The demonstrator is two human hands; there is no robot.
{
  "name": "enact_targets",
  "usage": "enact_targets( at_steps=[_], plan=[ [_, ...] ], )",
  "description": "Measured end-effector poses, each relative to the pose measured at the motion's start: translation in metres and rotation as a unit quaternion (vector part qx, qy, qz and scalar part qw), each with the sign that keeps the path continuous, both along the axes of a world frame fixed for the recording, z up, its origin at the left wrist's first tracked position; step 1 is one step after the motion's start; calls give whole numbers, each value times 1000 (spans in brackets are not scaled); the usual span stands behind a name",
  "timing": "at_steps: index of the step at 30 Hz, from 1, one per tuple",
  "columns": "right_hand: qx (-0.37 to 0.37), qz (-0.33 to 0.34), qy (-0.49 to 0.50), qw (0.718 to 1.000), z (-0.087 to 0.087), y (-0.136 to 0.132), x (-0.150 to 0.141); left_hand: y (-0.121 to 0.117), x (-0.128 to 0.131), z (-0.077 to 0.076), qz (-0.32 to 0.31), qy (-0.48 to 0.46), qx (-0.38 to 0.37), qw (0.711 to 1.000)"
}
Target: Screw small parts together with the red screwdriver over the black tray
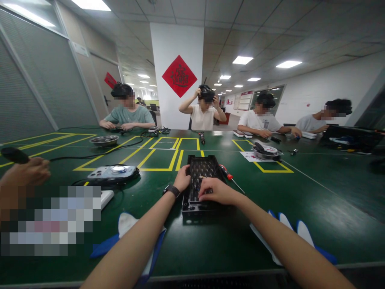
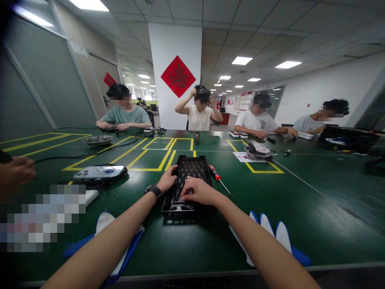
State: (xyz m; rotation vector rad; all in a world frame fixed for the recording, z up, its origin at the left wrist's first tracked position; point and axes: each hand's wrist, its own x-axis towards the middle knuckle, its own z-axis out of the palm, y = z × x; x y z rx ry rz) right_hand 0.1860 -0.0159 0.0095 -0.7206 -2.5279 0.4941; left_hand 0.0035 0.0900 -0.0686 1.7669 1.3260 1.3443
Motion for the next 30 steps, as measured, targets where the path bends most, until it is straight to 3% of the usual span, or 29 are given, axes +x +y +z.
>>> enact_targets(
  at_steps=[3,7,12,19,26,30],
  plan=[
    [38,-86,60,994,1,6,7,-3,0,3,2,2,-2,1000],
    [66,-182,42,980,-10,22,23,-5,1,5,14,1,-8,1000],
    [58,-171,-29,983,-24,39,32,-5,1,5,17,10,-6,1000],
    [59,-200,-56,976,-26,47,24,-4,2,4,20,-1,-5,1000],
    [46,-249,10,967,-29,43,26,-18,3,15,14,-20,-19,1000],
    [49,-240,72,967,-25,39,25,-26,5,22,19,-28,-35,999]
  ],
)
